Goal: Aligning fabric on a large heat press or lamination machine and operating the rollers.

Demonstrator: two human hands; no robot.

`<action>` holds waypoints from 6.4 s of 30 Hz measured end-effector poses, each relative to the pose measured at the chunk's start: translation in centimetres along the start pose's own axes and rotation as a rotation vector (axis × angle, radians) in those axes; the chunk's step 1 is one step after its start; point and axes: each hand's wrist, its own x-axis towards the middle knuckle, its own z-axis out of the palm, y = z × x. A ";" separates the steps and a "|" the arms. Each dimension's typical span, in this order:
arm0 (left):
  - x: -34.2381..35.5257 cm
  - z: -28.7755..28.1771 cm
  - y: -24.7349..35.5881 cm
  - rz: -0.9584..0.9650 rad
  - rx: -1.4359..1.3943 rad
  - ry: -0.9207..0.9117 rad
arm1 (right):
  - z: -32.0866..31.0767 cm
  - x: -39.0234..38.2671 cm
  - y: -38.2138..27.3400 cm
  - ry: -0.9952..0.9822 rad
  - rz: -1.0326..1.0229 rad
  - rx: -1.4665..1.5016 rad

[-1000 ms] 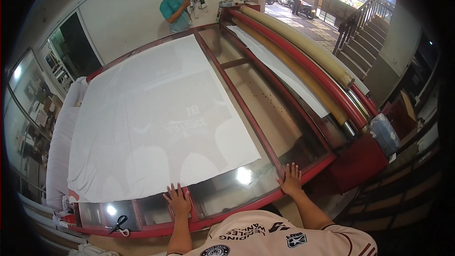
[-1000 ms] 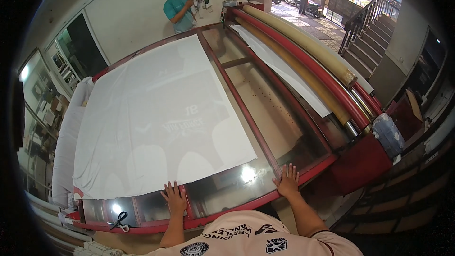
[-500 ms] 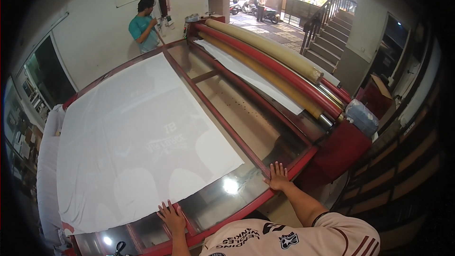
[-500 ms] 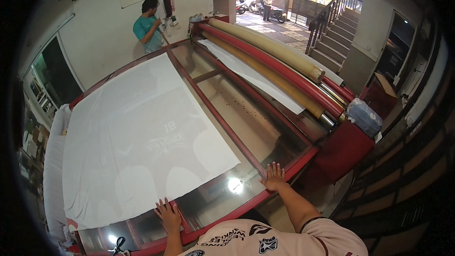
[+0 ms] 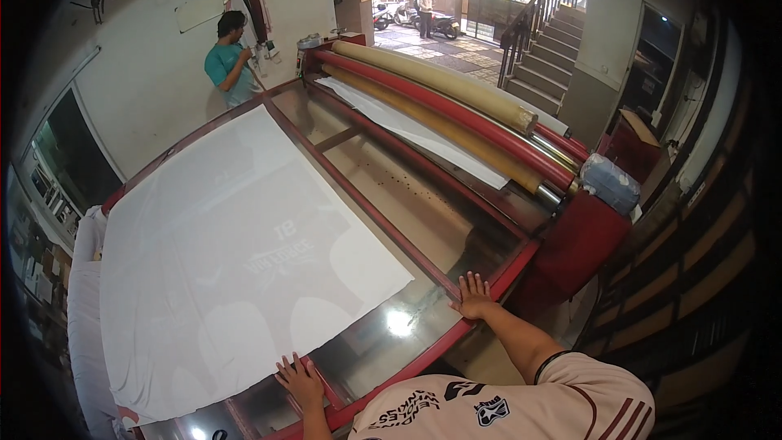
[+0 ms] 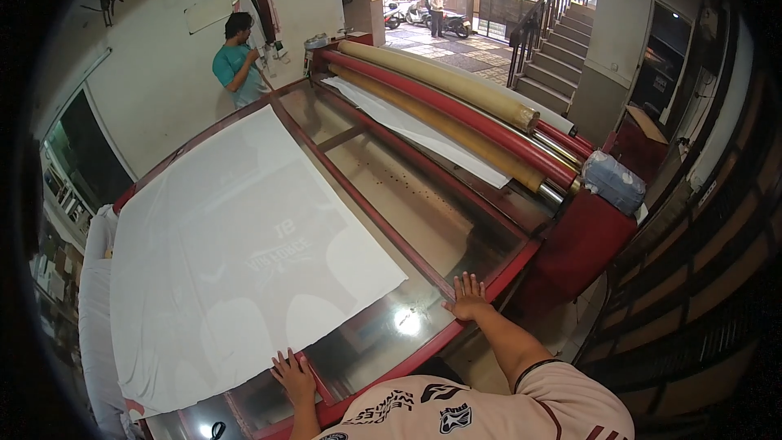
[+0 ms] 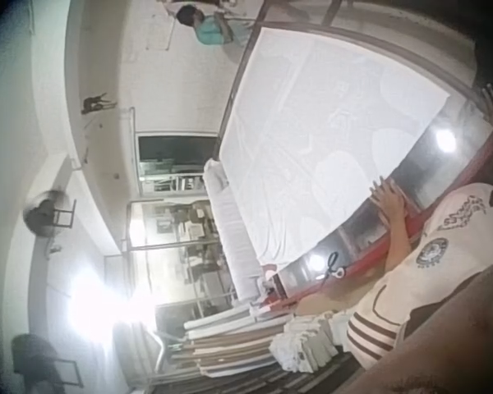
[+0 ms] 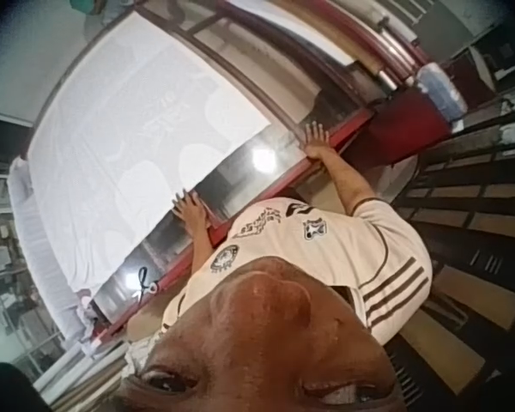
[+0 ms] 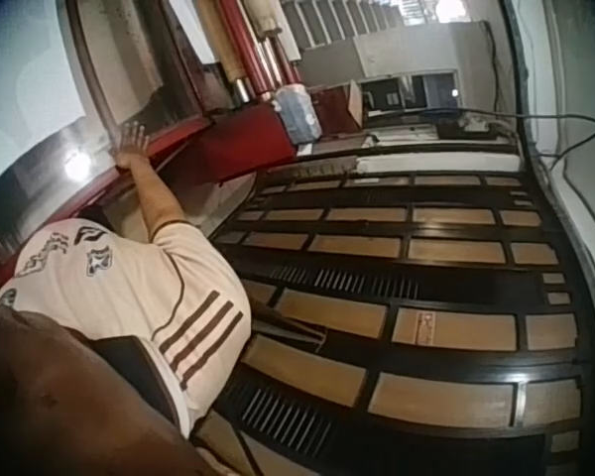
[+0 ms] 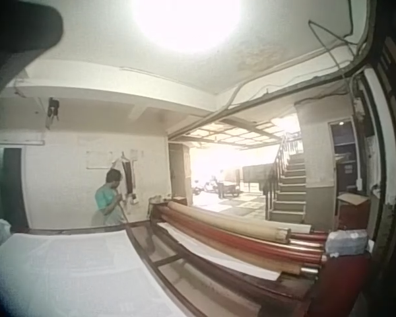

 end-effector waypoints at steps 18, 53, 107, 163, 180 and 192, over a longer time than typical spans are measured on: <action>-0.2 0.0 0.0 0.005 0.015 0.030 | 0.3 -0.1 0.1 0.029 0.007 -0.001; 0.3 0.4 -0.7 0.013 0.074 -0.061 | -0.6 1.4 -20.4 0.199 -0.388 -0.179; 1.2 1.9 -2.1 0.083 0.083 0.008 | -3.7 8.8 -19.0 0.420 0.099 0.287; 10.8 11.5 32.6 0.350 0.212 -0.437 | -20.4 32.2 10.3 0.497 0.048 0.154; 11.0 11.4 33.9 0.340 0.180 -0.475 | -20.6 32.7 11.5 0.498 0.055 0.190; 11.7 11.4 36.3 0.382 0.199 -0.489 | -21.6 33.9 13.4 0.475 0.087 0.171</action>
